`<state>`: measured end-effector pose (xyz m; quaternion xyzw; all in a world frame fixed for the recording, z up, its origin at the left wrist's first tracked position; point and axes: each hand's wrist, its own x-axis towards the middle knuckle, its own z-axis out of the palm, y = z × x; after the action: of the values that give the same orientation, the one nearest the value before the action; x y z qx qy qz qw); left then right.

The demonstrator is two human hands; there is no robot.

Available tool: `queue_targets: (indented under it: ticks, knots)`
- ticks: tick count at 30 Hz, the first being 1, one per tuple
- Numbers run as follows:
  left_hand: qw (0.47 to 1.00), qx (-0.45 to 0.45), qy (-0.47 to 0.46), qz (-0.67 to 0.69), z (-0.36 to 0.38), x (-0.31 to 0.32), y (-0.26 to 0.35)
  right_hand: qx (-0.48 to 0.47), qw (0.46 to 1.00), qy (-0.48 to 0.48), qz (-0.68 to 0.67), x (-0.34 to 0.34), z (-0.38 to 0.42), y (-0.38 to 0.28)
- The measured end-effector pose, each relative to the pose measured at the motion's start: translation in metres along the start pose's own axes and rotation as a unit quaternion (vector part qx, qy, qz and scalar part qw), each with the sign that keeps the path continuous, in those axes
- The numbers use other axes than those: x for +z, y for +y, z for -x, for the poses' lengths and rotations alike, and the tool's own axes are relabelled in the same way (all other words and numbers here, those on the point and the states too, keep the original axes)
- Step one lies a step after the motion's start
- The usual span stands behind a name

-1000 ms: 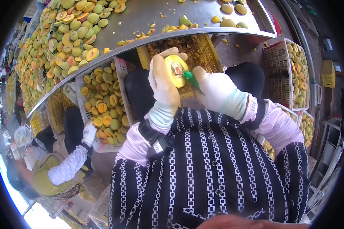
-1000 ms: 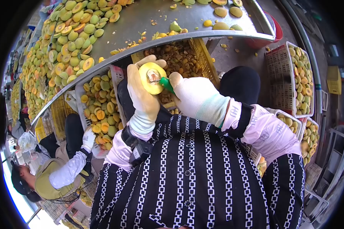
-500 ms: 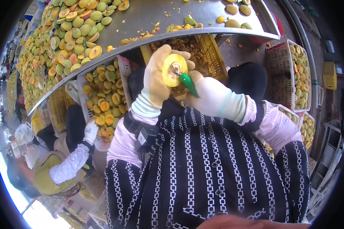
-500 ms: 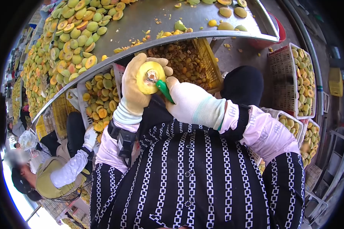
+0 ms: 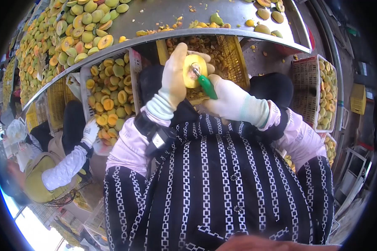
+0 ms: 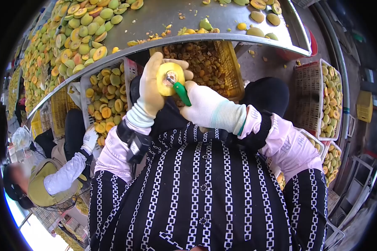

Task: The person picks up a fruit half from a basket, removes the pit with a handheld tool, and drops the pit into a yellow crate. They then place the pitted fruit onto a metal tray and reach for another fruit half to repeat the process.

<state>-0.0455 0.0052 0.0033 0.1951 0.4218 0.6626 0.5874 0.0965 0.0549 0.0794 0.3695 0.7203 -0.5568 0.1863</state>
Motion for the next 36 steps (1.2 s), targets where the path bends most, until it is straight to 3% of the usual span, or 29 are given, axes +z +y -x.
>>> queue_targets:
  ticks: [2, 4, 7, 9, 11, 13, 15, 17, 22, 24, 25, 27, 28, 29, 31, 32, 36]
  knots:
    - [0.991, 0.105, 0.051, -0.066, 0.002, 0.007, 0.0, -0.007, 0.998, -0.003, -0.068, 0.004, -0.012, 0.013]
    - [0.986, 0.13, 0.059, -0.09, 0.006, 0.012, -0.002, -0.176, 0.975, 0.134, 0.002, 0.007, -0.024, 0.026]
    - [0.985, 0.129, 0.067, -0.097, 0.015, 0.013, -0.005, -0.123, 0.991, 0.053, -0.01, -0.003, -0.014, 0.018]
    - [0.983, 0.13, 0.123, -0.036, 0.018, 0.015, -0.015, -0.102, 0.994, 0.035, -0.011, -0.001, -0.014, 0.015]
    - [0.979, 0.168, 0.115, -0.001, 0.016, 0.014, -0.024, -0.089, 0.972, 0.095, 0.193, 0.002, -0.015, 0.013]
    - [0.985, 0.09, 0.126, 0.082, 0.009, 0.01, -0.031, -0.053, 0.965, 0.069, 0.247, -0.002, -0.019, 0.02]
    - [0.994, 0.051, 0.085, 0.054, 0.009, 0.004, -0.029, -0.096, 0.944, 0.091, 0.301, -0.002, -0.017, 0.024]
    - [0.985, 0.145, 0.077, -0.055, 0.013, 0.007, -0.024, -0.01, 0.999, -0.02, 0.023, -0.004, -0.003, 0.0]
    - [0.981, 0.174, 0.066, -0.053, 0.01, 0.001, -0.012, -0.02, 0.994, -0.046, -0.093, 0.003, -0.019, 0.013]
    - [0.98, 0.142, 0.02, -0.139, 0.008, -0.007, -0.009, -0.062, 0.974, -0.098, -0.194, 0.0, -0.021, 0.022]
    - [0.98, 0.14, 0.019, -0.14, 0.003, -0.01, -0.006, -0.061, 0.974, -0.097, -0.196, -0.001, -0.022, 0.022]
    - [0.994, 0.035, -0.027, -0.101, -0.003, -0.016, 0.0, -0.048, 0.99, -0.038, -0.131, -0.003, -0.023, 0.02]
    - [0.996, 0.022, -0.02, -0.089, -0.003, -0.015, -0.001, -0.116, 0.992, 0.015, -0.055, 0.002, -0.029, 0.025]
    - [0.995, 0.016, -0.022, -0.092, -0.002, -0.013, -0.003, -0.115, 0.991, 0.016, -0.063, 0.002, -0.031, 0.029]
    - [0.994, 0.059, 0.065, -0.068, 0.005, -0.006, -0.01, -0.069, 0.967, -0.12, -0.212, 0.005, -0.031, 0.031]
    - [0.984, 0.123, 0.069, -0.105, 0.008, -0.002, -0.012, -0.072, 0.972, -0.098, -0.203, 0.005, -0.025, 0.026]
    - [0.988, 0.118, 0.086, -0.043, 0.005, -0.005, -0.025, -0.036, 0.992, -0.043, -0.11, 0.012, -0.028, 0.022]
